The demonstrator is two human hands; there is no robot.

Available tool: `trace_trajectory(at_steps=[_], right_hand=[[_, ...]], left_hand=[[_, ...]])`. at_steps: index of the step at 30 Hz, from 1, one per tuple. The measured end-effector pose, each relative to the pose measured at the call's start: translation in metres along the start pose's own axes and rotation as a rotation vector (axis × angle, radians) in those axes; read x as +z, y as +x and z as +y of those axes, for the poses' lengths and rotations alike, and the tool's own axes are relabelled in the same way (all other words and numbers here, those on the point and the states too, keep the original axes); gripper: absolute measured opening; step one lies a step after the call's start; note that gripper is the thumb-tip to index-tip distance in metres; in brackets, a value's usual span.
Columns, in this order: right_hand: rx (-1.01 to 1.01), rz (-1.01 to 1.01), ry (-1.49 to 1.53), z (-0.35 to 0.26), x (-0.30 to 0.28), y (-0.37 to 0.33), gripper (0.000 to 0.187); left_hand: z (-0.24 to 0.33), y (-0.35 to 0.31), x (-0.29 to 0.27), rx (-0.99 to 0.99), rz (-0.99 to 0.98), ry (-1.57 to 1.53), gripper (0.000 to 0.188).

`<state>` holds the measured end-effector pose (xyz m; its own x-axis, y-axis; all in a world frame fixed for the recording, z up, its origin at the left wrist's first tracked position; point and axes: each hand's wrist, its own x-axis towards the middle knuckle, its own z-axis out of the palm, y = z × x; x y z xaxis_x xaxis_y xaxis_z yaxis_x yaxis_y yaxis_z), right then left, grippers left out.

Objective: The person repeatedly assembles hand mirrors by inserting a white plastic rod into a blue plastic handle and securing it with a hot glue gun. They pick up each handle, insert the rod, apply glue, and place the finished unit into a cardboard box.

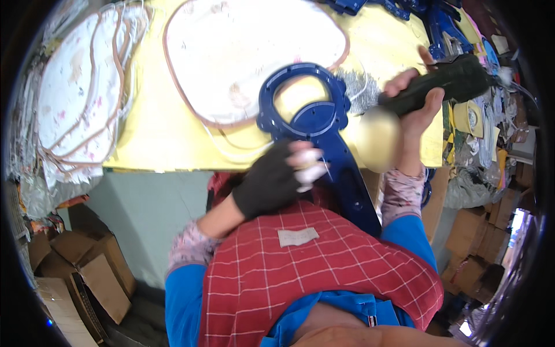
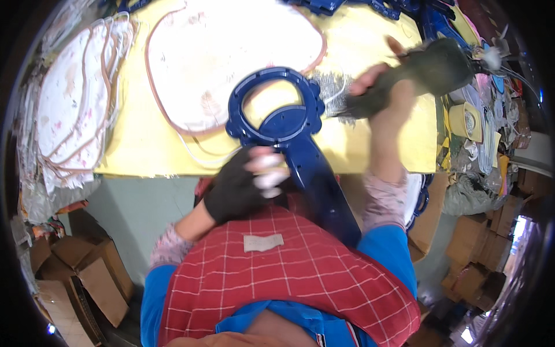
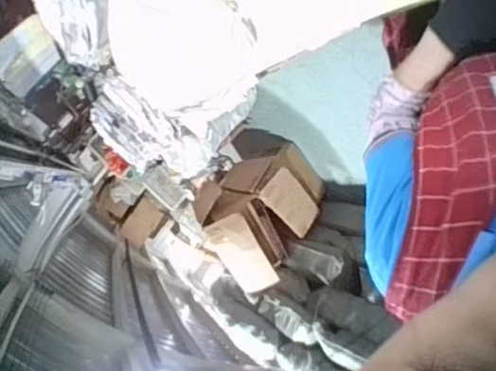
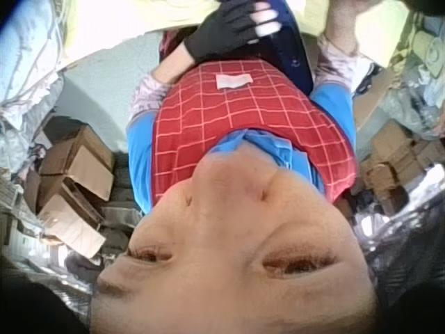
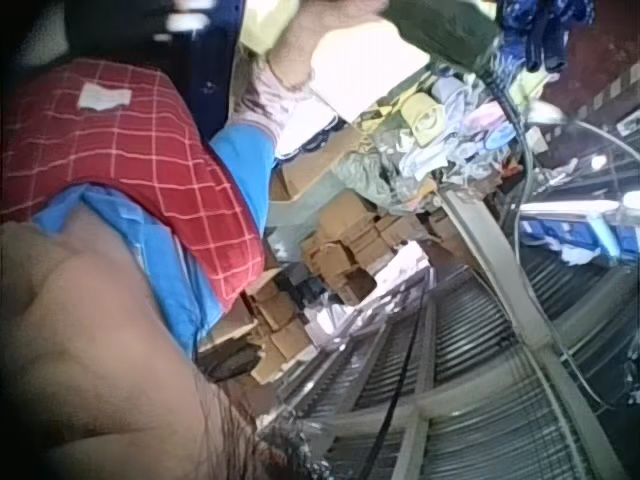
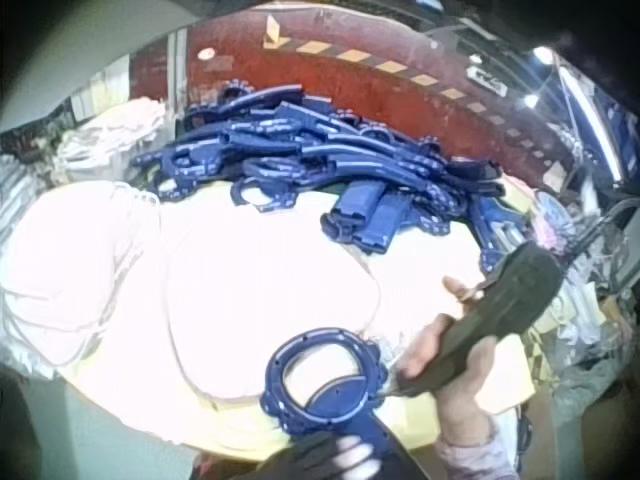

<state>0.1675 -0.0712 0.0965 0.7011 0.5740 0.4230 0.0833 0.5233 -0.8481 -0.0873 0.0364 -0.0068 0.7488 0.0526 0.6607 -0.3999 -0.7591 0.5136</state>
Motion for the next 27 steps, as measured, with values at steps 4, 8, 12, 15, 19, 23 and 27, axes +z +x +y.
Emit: trace_trajectory(at_steps=[4, 8, 12, 15, 19, 23, 27], right_hand=[[0.101, 0.492, -0.519, -0.009, -0.117, 0.034, 0.062], [0.195, 0.521, -0.545, 0.003, -0.187, 0.03, 0.056], [-0.331, 0.527, -1.359, -0.009, -0.181, -0.009, 0.063], [-0.239, 0.38, -0.938, -0.021, -0.135, -0.042, 0.032], [0.292, 0.055, -0.585, 0.0, -0.069, -0.043, 0.031], [0.599, 0.025, -0.626, 0.034, -0.039, -0.014, 0.054], [0.533, 0.052, -0.506, 0.051, -0.027, -0.006, 0.052]], left_hand=[[-0.034, -0.041, -0.056, -0.71, 0.707, 0.245, 0.061], [-0.096, -0.034, -0.105, -0.774, 0.652, -0.237, 0.045], [-0.106, -0.009, -0.125, -1.167, 0.616, -0.862, 0.04], [-0.071, -0.001, -0.13, -0.899, 0.614, -0.713, 0.055], [-0.023, 0.006, -0.13, -0.788, 0.65, -0.561, 0.062], [0.011, 0.01, -0.133, -0.803, 0.606, -0.496, 0.063], [0.036, 0.004, -0.122, -0.711, 0.709, -0.512, 0.065]])
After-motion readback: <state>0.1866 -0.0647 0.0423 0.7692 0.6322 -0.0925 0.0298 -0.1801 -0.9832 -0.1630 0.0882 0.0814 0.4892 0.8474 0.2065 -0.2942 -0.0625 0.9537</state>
